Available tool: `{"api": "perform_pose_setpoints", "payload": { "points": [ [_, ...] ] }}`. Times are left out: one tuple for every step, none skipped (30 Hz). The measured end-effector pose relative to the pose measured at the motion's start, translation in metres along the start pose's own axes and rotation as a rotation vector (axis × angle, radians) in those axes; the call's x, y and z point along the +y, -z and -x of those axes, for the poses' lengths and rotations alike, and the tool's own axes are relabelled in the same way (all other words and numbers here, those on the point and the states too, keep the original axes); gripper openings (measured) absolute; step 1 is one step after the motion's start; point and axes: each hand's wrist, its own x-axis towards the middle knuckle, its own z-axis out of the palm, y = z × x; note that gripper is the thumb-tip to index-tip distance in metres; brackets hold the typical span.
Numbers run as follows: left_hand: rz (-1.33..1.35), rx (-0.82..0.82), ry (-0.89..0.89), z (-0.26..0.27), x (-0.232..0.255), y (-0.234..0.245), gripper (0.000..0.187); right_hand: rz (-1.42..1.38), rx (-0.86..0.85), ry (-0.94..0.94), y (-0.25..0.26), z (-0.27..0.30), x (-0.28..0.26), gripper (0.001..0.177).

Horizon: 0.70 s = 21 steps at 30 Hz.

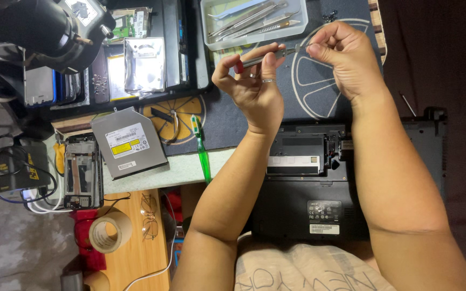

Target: The person uses a screwdriver to remove and install screws on the underside of a laptop. They repeatedly pick up screws from the mat, place them into screw holes, and tighten them with the screwdriver.

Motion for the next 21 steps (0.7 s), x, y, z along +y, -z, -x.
{"api": "perform_pose_setpoints", "payload": {
  "points": [
    [0.005,0.003,0.006,0.0002,-0.0002,0.0002,0.044,0.003,0.001,-0.002,-0.0002,0.0001,0.0,0.013],
    [0.01,0.006,0.011,0.0003,-0.0004,0.0005,0.044,0.007,0.003,-0.002,-0.0004,0.0003,0.0001,0.013],
    [0.015,0.009,0.017,0.0001,-0.0007,0.0006,0.044,0.012,0.005,-0.003,-0.0004,0.0002,0.0001,0.013],
    [0.022,0.016,0.023,-0.0001,-0.0008,0.0005,0.045,0.016,0.007,-0.003,-0.0003,0.0,0.0003,0.014],
    [0.027,0.023,0.029,0.0,-0.0007,0.0004,0.045,0.018,0.007,-0.008,0.0,0.0,0.0008,0.014],
    [0.033,0.03,0.036,0.0003,-0.0002,0.0002,0.045,0.019,0.007,-0.012,0.0003,0.0001,0.0012,0.014],
    [0.036,0.033,0.037,0.0003,0.0004,0.0,0.046,0.021,0.007,-0.015,0.0007,-0.0002,0.0016,0.014],
    [0.04,0.037,0.037,0.0004,0.0012,-0.0003,0.046,0.037,-0.005,-0.007,0.001,-0.0003,0.002,0.014],
    [0.043,0.04,0.038,0.0004,0.0022,-0.0007,0.047,0.053,-0.016,0.001,0.0013,-0.0004,0.0024,0.014],
    [0.029,0.034,0.052,0.0005,0.0033,-0.0012,0.052,0.07,-0.027,0.009,0.0015,-0.0005,0.0028,0.014],
    [0.014,0.028,0.066,0.0007,0.0045,-0.0017,0.058,0.087,-0.024,0.005,0.0015,-0.0005,0.0031,0.014],
    [0.0,0.022,0.08,0.0006,0.0055,-0.0023,0.063,0.105,-0.02,0.001,0.0015,-0.0005,0.0033,0.014],
    [-0.019,0.019,0.07,0.0004,0.0061,-0.0031,0.065,0.123,-0.017,-0.003,0.0018,-0.0003,0.0033,0.013],
    [-0.037,0.016,0.061,0.0002,0.0064,-0.0041,0.067,0.145,-0.014,-0.003,0.0019,-0.0001,0.0032,0.013],
    [-0.058,0.015,0.051,-0.0002,0.0068,-0.0044,0.068,0.166,-0.014,-0.004,0.0015,-0.0001,0.0029,0.013],
    [-0.059,0.026,0.051,-0.0005,0.0071,-0.0048,0.068,0.187,-0.014,-0.005,0.001,0.0001,0.0024,0.013],
    [-0.059,0.036,0.051,-0.0011,0.0072,-0.0047,0.068,0.2,-0.017,-0.003,0.0001,0.0,0.0019,0.013],
    [-0.059,0.046,0.051,-0.0015,0.0073,-0.0043,0.068,0.212,-0.021,-0.002,-0.001,-0.0001,0.0012,0.014],
    [-0.05,0.038,0.046,-0.0015,0.0071,-0.004,0.067,0.226,-0.022,0.0,-0.0014,0.0004,0.0001,0.015],
    [-0.04,0.03,0.041,-0.0014,0.0069,-0.0037,0.067,0.222,-0.017,-0.004,-0.002,0.0007,-0.0009,0.015],
    [-0.03,0.023,0.036,-0.0012,0.0066,-0.0034,0.067,0.217,-0.012,-0.007,-0.0026,0.0009,-0.002,0.015]
  ]
}}
